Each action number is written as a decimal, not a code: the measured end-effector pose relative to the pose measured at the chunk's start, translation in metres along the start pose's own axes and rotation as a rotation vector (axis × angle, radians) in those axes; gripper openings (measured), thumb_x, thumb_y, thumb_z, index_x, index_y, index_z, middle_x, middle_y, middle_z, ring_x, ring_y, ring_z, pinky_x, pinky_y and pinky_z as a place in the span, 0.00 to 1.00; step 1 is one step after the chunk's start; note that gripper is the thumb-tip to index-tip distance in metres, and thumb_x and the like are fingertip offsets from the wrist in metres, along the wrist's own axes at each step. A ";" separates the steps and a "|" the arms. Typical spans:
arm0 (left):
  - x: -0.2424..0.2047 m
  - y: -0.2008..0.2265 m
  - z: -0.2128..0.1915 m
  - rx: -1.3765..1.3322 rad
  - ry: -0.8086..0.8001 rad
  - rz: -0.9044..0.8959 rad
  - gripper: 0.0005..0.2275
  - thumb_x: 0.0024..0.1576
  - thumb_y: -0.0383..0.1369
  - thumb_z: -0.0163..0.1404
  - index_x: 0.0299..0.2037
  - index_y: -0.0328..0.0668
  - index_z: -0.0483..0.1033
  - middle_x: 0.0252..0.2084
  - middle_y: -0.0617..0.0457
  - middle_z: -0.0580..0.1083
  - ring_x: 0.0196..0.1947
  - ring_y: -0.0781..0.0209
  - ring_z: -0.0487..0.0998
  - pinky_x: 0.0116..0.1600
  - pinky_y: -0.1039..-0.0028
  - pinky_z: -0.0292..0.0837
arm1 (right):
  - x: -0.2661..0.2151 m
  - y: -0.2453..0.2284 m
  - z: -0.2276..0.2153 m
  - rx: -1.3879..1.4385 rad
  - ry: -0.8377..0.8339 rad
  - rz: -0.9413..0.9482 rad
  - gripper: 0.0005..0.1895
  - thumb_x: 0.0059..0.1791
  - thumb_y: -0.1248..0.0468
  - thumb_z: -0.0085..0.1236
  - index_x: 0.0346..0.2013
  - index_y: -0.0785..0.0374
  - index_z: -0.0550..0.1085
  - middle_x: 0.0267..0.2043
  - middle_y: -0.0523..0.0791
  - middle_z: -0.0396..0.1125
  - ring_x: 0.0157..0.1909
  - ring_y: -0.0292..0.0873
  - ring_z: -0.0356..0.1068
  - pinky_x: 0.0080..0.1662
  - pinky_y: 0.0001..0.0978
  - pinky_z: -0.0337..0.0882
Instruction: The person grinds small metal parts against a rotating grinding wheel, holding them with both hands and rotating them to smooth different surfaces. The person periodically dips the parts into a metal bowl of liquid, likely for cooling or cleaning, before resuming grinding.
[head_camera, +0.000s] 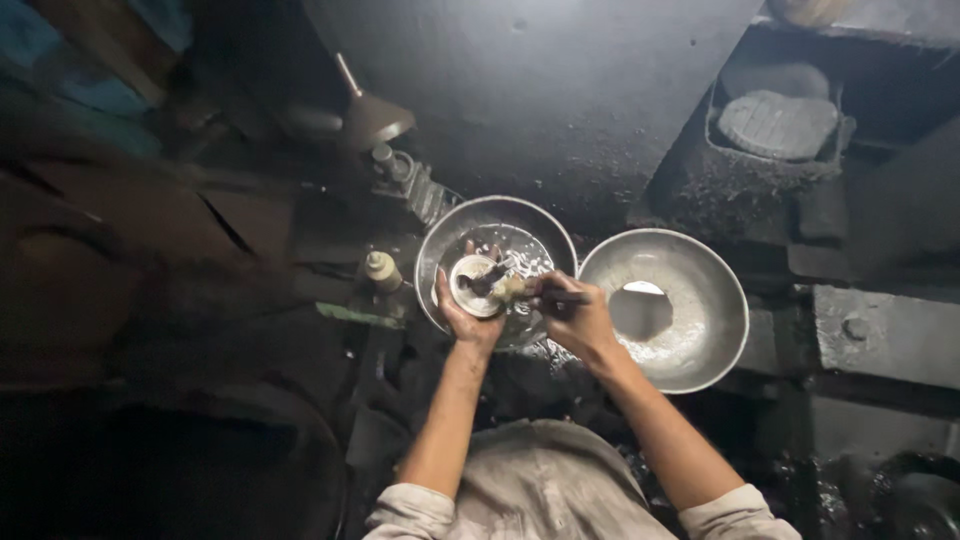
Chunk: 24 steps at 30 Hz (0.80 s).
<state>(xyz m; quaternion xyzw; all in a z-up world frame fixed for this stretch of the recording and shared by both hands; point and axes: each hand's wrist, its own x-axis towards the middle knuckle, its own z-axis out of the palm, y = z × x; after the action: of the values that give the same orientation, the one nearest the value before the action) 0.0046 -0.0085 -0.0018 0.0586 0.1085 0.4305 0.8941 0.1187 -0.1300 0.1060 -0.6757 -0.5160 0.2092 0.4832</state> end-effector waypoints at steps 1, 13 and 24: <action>-0.002 -0.005 -0.002 0.018 0.049 0.016 0.31 0.57 0.59 0.36 0.66 0.54 0.64 0.61 0.45 0.70 0.55 0.49 0.74 0.58 0.55 0.71 | -0.003 -0.004 0.001 0.057 0.031 -0.058 0.13 0.45 0.74 0.64 0.44 0.64 0.76 0.44 0.47 0.78 0.47 0.43 0.81 0.48 0.35 0.79; 0.003 -0.005 0.000 -0.028 -0.183 -0.025 0.34 0.60 0.62 0.35 0.71 0.51 0.58 0.69 0.44 0.64 0.61 0.40 0.71 0.60 0.48 0.71 | -0.025 0.037 0.011 0.384 -0.134 -0.334 0.27 0.43 0.79 0.63 0.56 0.66 0.73 0.54 0.51 0.73 0.54 0.45 0.75 0.54 0.37 0.77; -0.010 -0.020 0.020 -0.168 -0.198 -0.123 0.29 0.68 0.53 0.39 0.74 0.43 0.63 0.66 0.40 0.70 0.62 0.44 0.72 0.65 0.50 0.72 | 0.068 0.048 -0.018 0.322 0.020 0.132 0.08 0.48 0.79 0.55 0.41 0.69 0.73 0.39 0.51 0.75 0.44 0.45 0.75 0.48 0.36 0.76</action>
<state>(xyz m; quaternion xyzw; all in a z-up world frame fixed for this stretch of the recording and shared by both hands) 0.0192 -0.0290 0.0153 0.0189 -0.0133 0.3747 0.9268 0.1823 -0.0772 0.0874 -0.6242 -0.4255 0.3134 0.5755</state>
